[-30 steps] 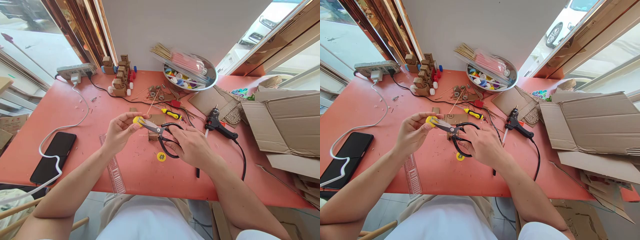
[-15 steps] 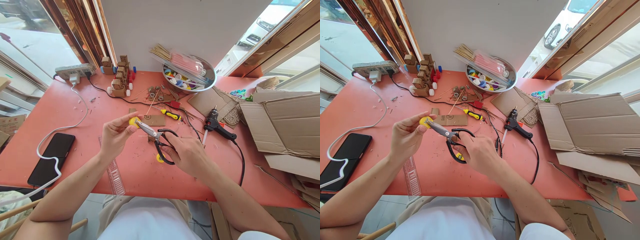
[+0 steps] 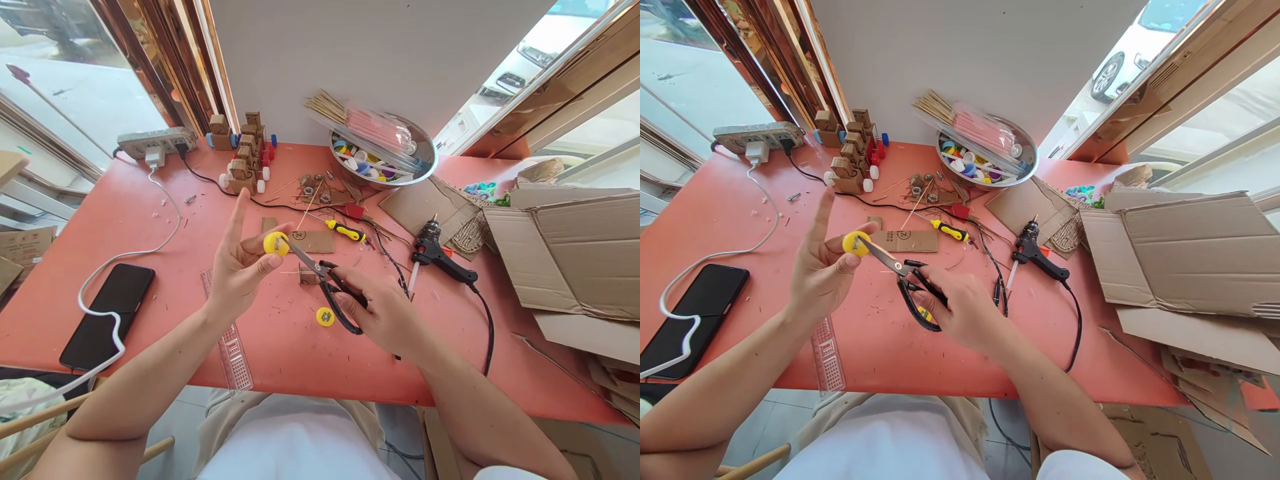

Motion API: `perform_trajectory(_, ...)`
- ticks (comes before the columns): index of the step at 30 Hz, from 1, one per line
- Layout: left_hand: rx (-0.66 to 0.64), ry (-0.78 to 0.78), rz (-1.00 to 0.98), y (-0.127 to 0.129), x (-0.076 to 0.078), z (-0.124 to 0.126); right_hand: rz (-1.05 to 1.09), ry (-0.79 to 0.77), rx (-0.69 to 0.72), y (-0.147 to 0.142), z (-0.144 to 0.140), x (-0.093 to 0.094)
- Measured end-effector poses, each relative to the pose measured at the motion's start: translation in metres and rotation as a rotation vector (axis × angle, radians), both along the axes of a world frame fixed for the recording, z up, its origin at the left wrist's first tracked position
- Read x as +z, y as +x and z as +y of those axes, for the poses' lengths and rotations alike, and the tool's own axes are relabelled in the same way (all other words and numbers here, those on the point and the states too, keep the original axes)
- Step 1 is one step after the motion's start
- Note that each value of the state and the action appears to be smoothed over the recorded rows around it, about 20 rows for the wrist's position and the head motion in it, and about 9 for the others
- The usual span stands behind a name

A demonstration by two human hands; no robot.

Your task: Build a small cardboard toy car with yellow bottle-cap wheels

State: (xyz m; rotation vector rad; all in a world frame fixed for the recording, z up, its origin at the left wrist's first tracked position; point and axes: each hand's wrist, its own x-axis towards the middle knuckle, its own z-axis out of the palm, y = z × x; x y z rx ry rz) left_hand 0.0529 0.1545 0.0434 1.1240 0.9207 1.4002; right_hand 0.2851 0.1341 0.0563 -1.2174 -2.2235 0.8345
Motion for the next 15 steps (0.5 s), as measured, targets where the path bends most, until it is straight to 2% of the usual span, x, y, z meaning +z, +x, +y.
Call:
perform_trajectory(9, -0.232, -0.141, -0.119, -0.005, 0.005, 0.002, 0.2, -0.265, -0.009, 0.009, 0.005, 0.022)
perform_trajectory(12, -0.284, -0.163, -0.146, -0.006, 0.007, 0.001, 0.247, -0.253, -0.006, 0.01, 0.006, 0.023)
perform_trajectory(15, -0.316, -0.158, -0.157, -0.005, 0.008, 0.0, 0.199, -0.177, 0.002, 0.012, 0.006, 0.024)
